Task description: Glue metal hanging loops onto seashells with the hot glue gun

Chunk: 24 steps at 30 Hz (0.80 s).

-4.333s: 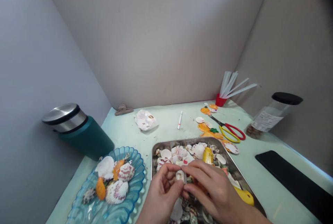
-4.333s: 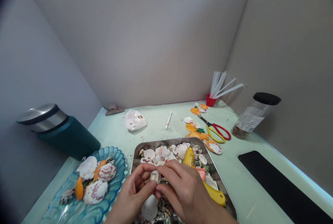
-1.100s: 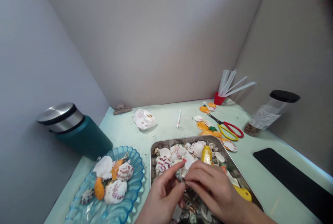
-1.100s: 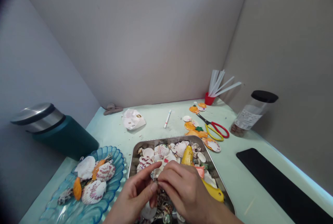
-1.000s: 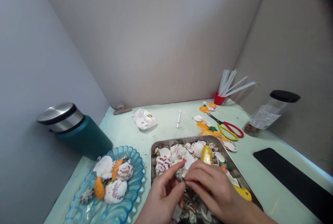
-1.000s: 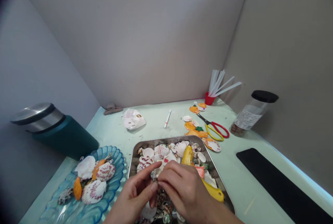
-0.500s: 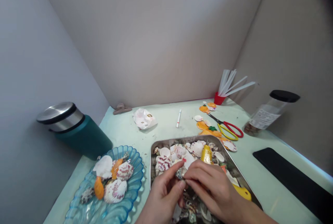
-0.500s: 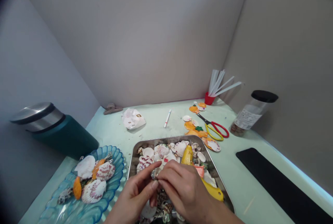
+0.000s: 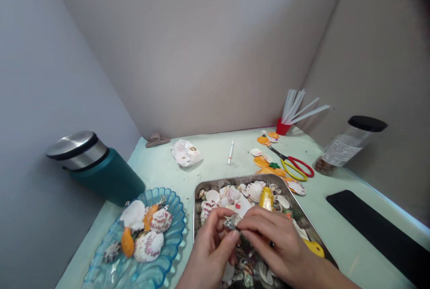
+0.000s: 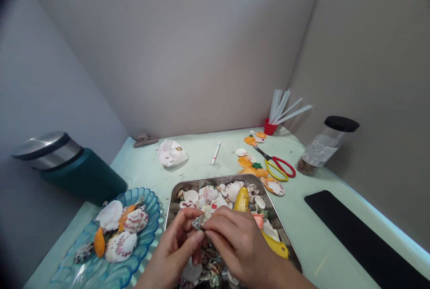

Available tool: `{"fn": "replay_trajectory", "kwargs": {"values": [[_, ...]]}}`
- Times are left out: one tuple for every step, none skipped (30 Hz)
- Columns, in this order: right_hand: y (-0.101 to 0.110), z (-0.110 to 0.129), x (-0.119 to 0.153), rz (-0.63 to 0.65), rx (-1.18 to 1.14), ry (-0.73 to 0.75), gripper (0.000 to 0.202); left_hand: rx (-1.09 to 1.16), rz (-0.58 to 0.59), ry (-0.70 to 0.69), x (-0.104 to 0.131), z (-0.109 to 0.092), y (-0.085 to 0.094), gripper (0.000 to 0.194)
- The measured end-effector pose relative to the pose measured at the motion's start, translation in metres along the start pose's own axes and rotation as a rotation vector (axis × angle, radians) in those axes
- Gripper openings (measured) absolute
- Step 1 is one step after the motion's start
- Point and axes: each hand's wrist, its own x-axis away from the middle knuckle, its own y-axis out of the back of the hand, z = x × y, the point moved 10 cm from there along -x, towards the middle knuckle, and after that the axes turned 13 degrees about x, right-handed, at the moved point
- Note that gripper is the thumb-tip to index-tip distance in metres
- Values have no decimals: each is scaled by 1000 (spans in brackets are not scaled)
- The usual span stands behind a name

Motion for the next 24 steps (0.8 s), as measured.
{"fn": "replay_trajectory", "kwargs": {"values": [[-1,-1,1,3,-2,-5,18,-9,2,-5,0,0,0,37],[-1,-1,1,5,-8,-12,17,-24,3,-8,0,0,0,36],[-2,-2,2,7,-17,-19,15,-43,1,-13,0,0,1,36],[-2,-4,2,4,-28,-28,15,-67,-1,-17,0,0,2,36],[-2,-4,3,-2,-39,-34,14,-92,-5,-22,-1,-1,3,37],[-2,-5,3,-7,-48,-39,13,-116,-9,-27,-1,-2,4,37],[-2,-6,2,-11,-56,-42,13,-138,-10,-32,-1,-2,5,38],[-2,-6,2,-9,-62,-45,14,-152,-9,-38,-1,-3,5,38],[-2,-6,2,-3,-66,-47,14,-160,-10,-46,0,-4,6,38],[-3,-6,1,8,-70,-48,15,-163,-10,-52,0,-5,6,38],[-3,-6,1,19,-74,-48,16,-164,-13,-55,0,-6,6,38],[-4,-6,1,25,-77,-47,17,-166,-13,-52,1,-6,6,38],[-4,-5,0,31,-80,-45,17,-167,-13,-45,1,-5,6,39],[-3,-4,0,34,-82,-43,17,-166,-13,-34,1,-5,6,40],[-3,-3,0,39,-83,-41,17,-162,-15,-23,2,-4,7,41],[-3,-3,0,45,-83,-38,17,-154,-17,-12,2,-3,7,42],[-4,-2,-1,51,-82,-35,17,-141,-20,-4,2,-2,7,41],[-4,-1,-1,57,-79,-31,17,-125,-23,2,2,-2,7,40],[-4,0,-2,58,-73,-26,16,-107,-28,7,2,-2,6,38],[-3,1,-2,55,-66,-20,16,-88,-30,13,2,-2,5,36],[-2,1,-2,53,-57,-19,16,-68,-33,19,2,-3,5,34],[0,2,-3,43,-46,-19,15,-50,-36,25,2,-3,4,32],[2,2,-3,29,-34,-20,16,-36,-38,29,2,-4,3,30],[4,2,-3,18,-20,-26,19,-28,-40,32,2,-4,2,28]]}}
